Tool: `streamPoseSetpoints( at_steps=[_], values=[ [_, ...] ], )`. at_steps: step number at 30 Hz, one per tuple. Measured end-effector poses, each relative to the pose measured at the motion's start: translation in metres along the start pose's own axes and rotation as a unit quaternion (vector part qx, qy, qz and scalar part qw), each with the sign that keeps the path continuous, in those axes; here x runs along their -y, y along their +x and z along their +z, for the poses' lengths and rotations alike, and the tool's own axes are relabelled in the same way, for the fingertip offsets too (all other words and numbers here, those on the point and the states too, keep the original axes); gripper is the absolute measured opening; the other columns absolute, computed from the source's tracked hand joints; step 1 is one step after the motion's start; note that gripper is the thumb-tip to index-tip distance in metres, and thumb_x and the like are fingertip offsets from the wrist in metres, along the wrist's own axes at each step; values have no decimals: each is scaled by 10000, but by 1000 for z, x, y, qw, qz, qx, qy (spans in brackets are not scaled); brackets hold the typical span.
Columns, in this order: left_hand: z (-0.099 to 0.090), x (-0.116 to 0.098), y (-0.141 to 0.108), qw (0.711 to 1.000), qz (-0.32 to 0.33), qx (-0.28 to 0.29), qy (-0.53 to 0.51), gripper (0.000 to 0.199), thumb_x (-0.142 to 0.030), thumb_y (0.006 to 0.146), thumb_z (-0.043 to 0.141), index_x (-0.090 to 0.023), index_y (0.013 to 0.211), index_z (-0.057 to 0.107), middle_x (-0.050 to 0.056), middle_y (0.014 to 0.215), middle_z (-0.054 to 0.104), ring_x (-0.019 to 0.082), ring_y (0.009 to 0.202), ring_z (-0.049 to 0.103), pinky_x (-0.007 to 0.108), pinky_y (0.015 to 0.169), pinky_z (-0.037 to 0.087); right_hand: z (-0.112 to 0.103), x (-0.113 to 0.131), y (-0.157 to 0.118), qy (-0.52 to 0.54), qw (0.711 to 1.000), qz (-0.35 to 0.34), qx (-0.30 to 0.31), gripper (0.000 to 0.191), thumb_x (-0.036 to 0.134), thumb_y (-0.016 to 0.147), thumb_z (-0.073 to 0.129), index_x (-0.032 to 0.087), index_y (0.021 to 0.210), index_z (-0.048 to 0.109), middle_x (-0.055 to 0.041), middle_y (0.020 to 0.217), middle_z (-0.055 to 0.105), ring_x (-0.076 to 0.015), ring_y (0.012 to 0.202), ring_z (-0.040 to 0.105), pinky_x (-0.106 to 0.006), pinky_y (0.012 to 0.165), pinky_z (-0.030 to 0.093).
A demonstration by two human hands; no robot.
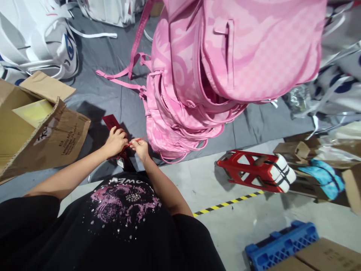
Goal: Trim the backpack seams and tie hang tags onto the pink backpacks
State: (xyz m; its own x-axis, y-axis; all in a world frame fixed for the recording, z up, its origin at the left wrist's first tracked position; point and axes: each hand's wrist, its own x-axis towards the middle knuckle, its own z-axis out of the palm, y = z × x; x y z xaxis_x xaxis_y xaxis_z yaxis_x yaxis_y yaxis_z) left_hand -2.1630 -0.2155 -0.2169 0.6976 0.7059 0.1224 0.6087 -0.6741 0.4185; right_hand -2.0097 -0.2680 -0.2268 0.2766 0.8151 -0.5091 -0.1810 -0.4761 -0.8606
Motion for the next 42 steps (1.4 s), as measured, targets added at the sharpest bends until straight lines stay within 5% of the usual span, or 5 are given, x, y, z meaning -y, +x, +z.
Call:
streamPoseSetpoints(
  at_steps=[6,13,20,30,42],
  values=[
    [-8,4,-7,1000,19,7,18,272,-205,903,536,-221,723,739,92,902,670,285,1125,519,604,1187,238,-2,-3,-1,-1,999,16,32,216,298,670,824,178,687,645,79,484,531,-55,439,451,-159,427,350],
    [-27,38,-31,999,1,35,31,307,-104,832,492,-210,576,624,69,743,623,269,1047,557,607,1198,185,-11,-5,-2,60,997,40,2,267,309,744,801,191,733,562,75,567,552,-60,525,538,-188,568,514],
    [-10,16,-18,995,-11,103,6,208,-218,897,492,-174,967,683,51,699,695,220,755,665,527,1078,382,13,-8,-5,81,995,44,43,339,262,648,858,195,830,579,71,650,618,-71,558,591,-204,568,526],
    [-7,12,-14,996,12,90,-20,237,-197,904,472,-201,754,656,43,766,720,225,858,596,572,1120,273,-1,-15,-1,77,988,85,105,393,322,524,917,178,728,614,74,538,551,-59,484,481,-161,402,332],
    [-8,20,-26,996,27,85,-26,251,-211,912,472,-209,753,666,33,784,721,208,848,565,538,1069,307,4,-18,1,85,977,118,157,377,300,571,906,168,805,641,8,641,652,-101,547,578,-183,445,389]
  ],
)
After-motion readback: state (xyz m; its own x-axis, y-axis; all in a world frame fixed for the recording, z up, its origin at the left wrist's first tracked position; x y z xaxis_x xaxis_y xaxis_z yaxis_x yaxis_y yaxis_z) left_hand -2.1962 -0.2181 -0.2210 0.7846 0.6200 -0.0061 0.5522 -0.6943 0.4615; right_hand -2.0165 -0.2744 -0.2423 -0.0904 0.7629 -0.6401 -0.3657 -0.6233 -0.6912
